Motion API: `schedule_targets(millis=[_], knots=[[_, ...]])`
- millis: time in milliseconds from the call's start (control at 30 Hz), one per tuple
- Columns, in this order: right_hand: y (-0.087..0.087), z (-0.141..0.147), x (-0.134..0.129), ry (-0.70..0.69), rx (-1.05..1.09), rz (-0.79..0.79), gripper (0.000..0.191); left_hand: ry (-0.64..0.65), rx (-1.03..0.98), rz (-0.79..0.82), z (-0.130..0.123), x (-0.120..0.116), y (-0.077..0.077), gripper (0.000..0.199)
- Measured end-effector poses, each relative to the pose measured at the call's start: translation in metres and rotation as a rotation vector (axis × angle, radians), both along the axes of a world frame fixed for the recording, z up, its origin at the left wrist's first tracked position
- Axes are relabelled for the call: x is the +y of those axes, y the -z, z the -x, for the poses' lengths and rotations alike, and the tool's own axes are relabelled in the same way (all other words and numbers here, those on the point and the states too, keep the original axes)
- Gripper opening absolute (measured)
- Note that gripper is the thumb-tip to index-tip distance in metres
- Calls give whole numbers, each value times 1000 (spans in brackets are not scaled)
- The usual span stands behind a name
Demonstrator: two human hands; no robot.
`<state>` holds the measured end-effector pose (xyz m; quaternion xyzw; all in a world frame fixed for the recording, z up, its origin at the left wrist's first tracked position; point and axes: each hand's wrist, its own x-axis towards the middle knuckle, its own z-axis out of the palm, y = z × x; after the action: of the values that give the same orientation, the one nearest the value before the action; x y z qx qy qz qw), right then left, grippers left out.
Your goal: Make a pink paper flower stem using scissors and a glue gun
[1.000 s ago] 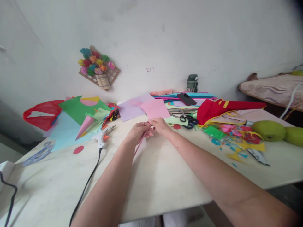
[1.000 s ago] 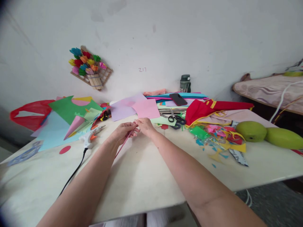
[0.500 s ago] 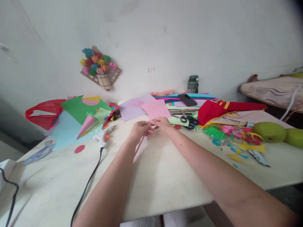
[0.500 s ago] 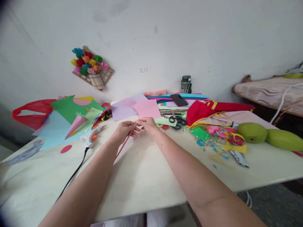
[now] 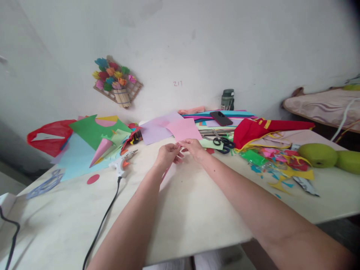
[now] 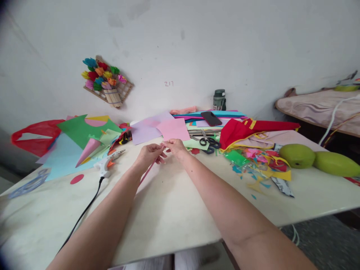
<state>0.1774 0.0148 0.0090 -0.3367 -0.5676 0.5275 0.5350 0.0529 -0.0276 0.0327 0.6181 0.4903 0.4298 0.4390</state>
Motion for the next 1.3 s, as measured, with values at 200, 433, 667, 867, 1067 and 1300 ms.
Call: schedule_targets(millis=[200, 433, 667, 867, 1067, 1300], knots=[[-3, 0, -2, -5, 29, 30, 22, -24, 40, 47, -1, -3, -3, 34], [-1, -2, -2, -87, 46, 49, 25, 97, 95, 105, 1, -7, -9, 33], [-1, -2, -3, -130, 34, 37, 20, 93, 96, 40, 1, -8, -9, 28], [-7, -3, -6, -110, 53, -3, 18, 114, 130, 16, -1, -5, -7, 25], [-4, 0, -3, -70, 47, -80, 16, 54, 169, 22, -4, -4, -5, 24], [-5, -7, -3, -59, 26, 11, 31, -181, 623, -188, -6, -8, -6, 27]])
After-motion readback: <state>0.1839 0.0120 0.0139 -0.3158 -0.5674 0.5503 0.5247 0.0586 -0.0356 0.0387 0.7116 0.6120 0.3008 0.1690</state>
